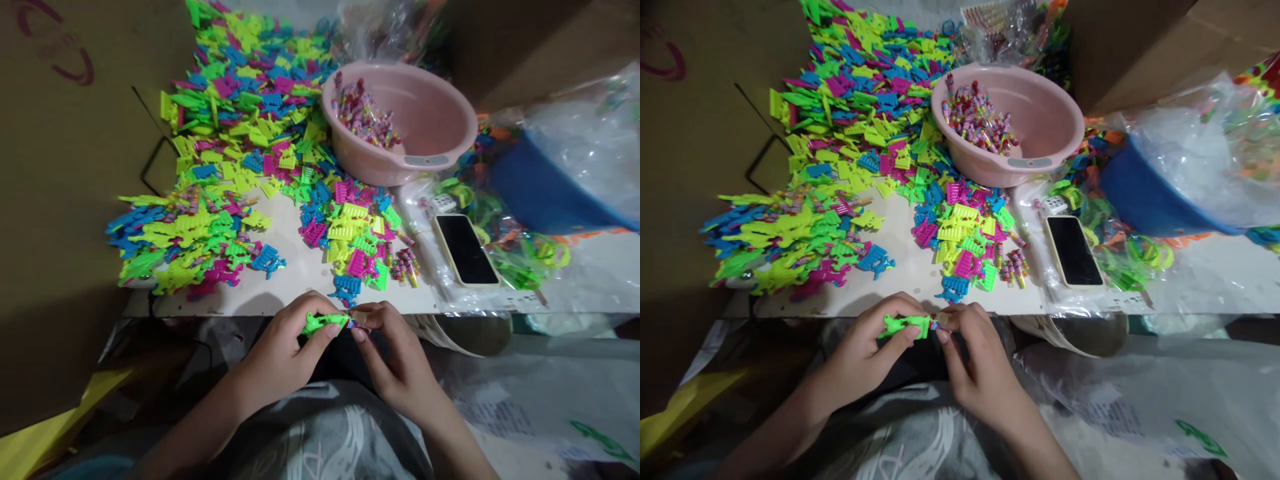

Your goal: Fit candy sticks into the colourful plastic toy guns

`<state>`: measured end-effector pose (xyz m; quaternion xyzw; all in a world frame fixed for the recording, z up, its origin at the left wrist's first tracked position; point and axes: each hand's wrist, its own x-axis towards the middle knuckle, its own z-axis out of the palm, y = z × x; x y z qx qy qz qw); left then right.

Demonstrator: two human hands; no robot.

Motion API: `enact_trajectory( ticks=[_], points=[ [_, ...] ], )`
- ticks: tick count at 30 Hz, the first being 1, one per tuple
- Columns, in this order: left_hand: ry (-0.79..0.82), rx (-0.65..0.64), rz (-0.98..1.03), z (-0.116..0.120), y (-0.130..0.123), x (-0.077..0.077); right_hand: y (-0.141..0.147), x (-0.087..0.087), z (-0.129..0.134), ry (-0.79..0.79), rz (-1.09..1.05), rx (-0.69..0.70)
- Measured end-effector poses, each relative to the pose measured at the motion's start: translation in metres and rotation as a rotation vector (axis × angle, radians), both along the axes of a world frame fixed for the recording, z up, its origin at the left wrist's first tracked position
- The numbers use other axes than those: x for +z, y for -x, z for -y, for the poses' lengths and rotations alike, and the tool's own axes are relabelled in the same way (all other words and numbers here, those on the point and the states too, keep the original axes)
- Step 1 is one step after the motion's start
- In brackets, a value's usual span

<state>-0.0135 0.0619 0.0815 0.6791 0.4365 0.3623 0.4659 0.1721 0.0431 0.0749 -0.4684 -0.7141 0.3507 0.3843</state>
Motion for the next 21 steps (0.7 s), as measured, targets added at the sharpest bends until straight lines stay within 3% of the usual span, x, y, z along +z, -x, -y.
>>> enact_trajectory(
  ticks=[6, 21],
  points=[
    [-0.038, -0.016, -0.009, 0.0001, 0.0007, 0.0005, -0.0016, -0.0082, 0.0053, 0.005, -0.108, -0.143],
    [-0.059, -0.052, -0.001, 0.0047, 0.0002, -0.0034, -0.0044, -0.0037, 0.0042, -0.013, -0.096, 0.054]
  ],
)
